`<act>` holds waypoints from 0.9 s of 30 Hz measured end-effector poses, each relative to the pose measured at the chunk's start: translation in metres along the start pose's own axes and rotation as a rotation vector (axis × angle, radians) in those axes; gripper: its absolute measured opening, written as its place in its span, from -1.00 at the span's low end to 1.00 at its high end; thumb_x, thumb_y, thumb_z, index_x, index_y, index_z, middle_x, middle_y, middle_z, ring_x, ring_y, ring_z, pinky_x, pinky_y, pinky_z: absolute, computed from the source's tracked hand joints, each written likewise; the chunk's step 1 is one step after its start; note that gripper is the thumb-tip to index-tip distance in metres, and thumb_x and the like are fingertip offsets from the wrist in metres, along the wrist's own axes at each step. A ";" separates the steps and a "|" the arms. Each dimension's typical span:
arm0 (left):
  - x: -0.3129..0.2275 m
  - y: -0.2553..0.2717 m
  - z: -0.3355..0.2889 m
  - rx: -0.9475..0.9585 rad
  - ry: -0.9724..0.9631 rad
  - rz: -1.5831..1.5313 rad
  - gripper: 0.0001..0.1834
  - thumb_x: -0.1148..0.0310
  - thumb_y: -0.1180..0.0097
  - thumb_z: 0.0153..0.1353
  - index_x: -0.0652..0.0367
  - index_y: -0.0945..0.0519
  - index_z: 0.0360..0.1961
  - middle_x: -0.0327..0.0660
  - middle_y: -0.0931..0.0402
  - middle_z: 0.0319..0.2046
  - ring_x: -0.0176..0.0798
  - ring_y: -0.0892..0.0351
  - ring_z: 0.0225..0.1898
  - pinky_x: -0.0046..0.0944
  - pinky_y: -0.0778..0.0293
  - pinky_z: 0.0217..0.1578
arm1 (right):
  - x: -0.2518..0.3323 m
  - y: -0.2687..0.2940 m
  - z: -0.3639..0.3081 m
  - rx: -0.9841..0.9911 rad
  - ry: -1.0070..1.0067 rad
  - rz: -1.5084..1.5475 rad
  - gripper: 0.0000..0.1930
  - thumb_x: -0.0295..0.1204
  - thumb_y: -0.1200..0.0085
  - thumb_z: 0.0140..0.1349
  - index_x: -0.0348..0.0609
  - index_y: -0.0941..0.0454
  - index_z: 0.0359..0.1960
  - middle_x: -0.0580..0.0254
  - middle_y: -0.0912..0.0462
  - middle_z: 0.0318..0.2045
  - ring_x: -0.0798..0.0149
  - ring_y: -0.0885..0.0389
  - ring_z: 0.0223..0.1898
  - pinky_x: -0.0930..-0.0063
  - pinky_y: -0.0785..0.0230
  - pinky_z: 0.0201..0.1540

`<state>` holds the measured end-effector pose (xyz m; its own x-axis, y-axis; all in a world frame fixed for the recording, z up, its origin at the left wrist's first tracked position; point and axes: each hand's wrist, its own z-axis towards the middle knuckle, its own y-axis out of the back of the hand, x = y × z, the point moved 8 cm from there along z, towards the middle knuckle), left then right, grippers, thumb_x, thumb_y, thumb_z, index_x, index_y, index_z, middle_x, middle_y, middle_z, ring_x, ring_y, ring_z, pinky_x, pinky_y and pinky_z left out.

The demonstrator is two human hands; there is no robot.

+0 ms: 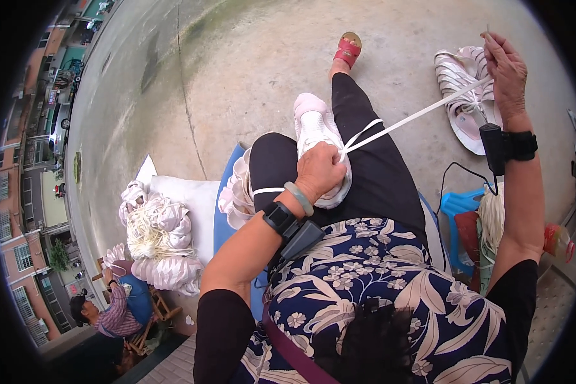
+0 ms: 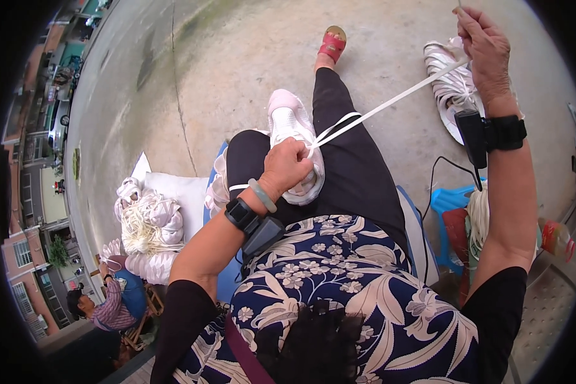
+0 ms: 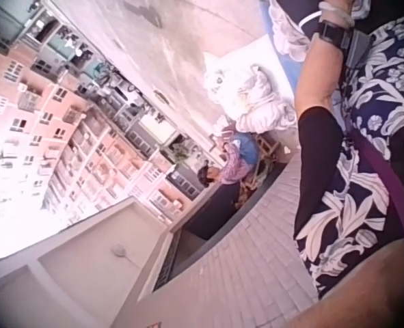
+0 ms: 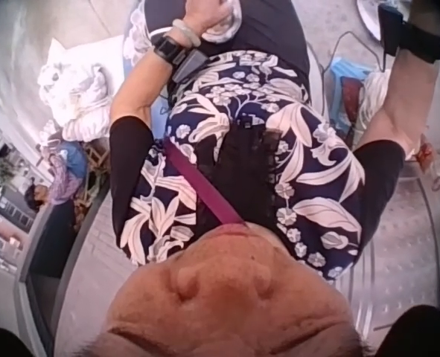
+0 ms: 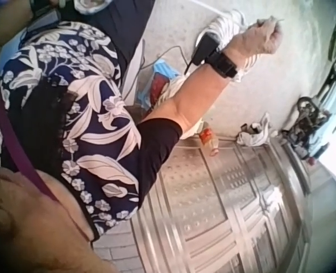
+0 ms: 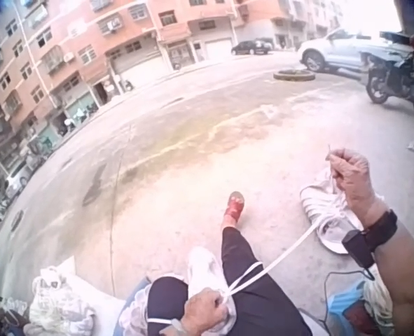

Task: Manually lacing and preparing shoe uppers for manufacturing assembly.

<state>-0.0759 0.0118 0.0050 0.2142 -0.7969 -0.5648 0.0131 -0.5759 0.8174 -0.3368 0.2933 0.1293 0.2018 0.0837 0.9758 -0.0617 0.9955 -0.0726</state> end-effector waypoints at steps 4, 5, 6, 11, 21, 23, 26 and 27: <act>-0.009 -0.003 -0.001 0.164 0.074 -0.149 -0.86 0.36 -0.06 -0.11 0.22 -0.52 -0.62 -0.03 -0.51 -0.52 0.05 -0.51 -0.43 -0.10 -0.40 -0.38 | -0.013 0.003 -0.002 0.015 -0.012 0.000 -0.83 -0.42 -0.07 0.17 -0.21 -0.54 -0.24 0.53 -0.38 -0.62 0.71 -0.12 -0.69 0.80 0.11 -0.69; -0.020 -0.010 -0.002 0.266 0.050 -0.212 -0.85 0.35 -0.08 -0.10 0.22 -0.52 -0.62 -0.02 -0.50 -0.57 0.04 -0.50 -0.46 -0.11 -0.39 -0.40 | -0.018 0.008 -0.002 0.004 -0.042 -0.017 -0.83 -0.42 -0.07 0.18 -0.21 -0.54 -0.23 0.54 -0.37 -0.62 0.71 -0.12 -0.69 0.80 0.10 -0.68; -0.033 -0.014 -0.004 0.364 0.029 -0.274 -0.84 0.34 -0.09 -0.09 0.23 -0.52 -0.61 -0.01 -0.49 -0.62 0.04 -0.50 -0.49 -0.13 -0.39 -0.43 | -0.024 0.012 -0.001 -0.003 -0.074 -0.031 -0.83 -0.42 -0.07 0.18 -0.21 -0.54 -0.23 0.54 -0.36 -0.62 0.71 -0.12 -0.69 0.80 0.09 -0.68; -0.132 -0.023 -0.017 0.576 -0.504 -0.530 -0.79 0.45 -0.13 -0.03 0.29 -0.35 -0.62 -0.11 -0.23 -0.75 -0.17 -0.22 -0.68 -0.28 -0.23 -0.58 | -0.037 0.014 0.001 -0.011 -0.094 -0.063 -0.83 -0.40 -0.04 0.20 -0.21 -0.54 -0.23 0.55 -0.35 -0.62 0.70 -0.13 -0.67 0.80 0.09 -0.68; -0.203 -0.002 -0.030 0.410 -0.880 -0.710 -0.67 0.49 -0.08 -0.07 0.25 -0.47 -0.19 -0.01 -0.50 -0.37 0.04 -0.51 -0.46 -0.14 -0.42 -0.42 | -0.017 -0.065 -0.027 0.324 -0.019 -0.144 -0.84 -0.39 0.02 0.24 -0.18 -0.52 -0.23 0.51 -0.38 -0.61 0.67 -0.21 -0.62 0.79 -0.02 -0.60; -0.191 0.012 -0.032 0.367 -0.918 -0.652 -0.69 0.48 -0.08 -0.07 0.27 -0.48 -0.22 -0.01 -0.49 -0.33 0.00 -0.52 -0.45 -0.16 -0.42 -0.42 | -0.020 -0.090 -0.049 0.423 -0.069 -0.182 -0.85 -0.39 0.02 0.24 -0.18 -0.51 -0.25 0.50 -0.40 -0.59 0.67 -0.23 -0.60 0.79 -0.04 -0.59; -0.128 0.025 -0.022 0.363 -0.619 -0.611 -0.85 0.46 -0.11 -0.03 0.30 -0.52 -0.40 -0.09 -0.50 -0.46 -0.16 -0.51 -0.50 -0.31 -0.40 -0.48 | -0.040 -0.125 -0.095 0.624 -0.236 -0.211 -0.88 -0.40 0.01 0.22 -0.18 -0.50 -0.32 0.45 -0.44 -0.56 0.63 -0.30 -0.56 0.76 -0.15 -0.55; -0.104 0.033 -0.020 0.281 -0.588 -0.586 -0.89 0.50 -0.08 -0.01 0.30 -0.53 -0.41 -0.14 -0.48 -0.55 -0.24 -0.47 -0.55 -0.35 -0.37 -0.51 | -0.045 -0.133 -0.113 0.638 -0.205 -0.202 -0.88 -0.41 -0.01 0.20 -0.20 -0.49 -0.35 0.44 -0.44 -0.56 0.60 -0.33 -0.55 0.72 -0.20 -0.52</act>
<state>-0.0780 0.0790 0.0933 -0.2910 -0.2788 -0.9152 -0.2942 -0.8842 0.3629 -0.2275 0.1620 0.0715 0.0857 -0.1730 0.9812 -0.6171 0.7640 0.1886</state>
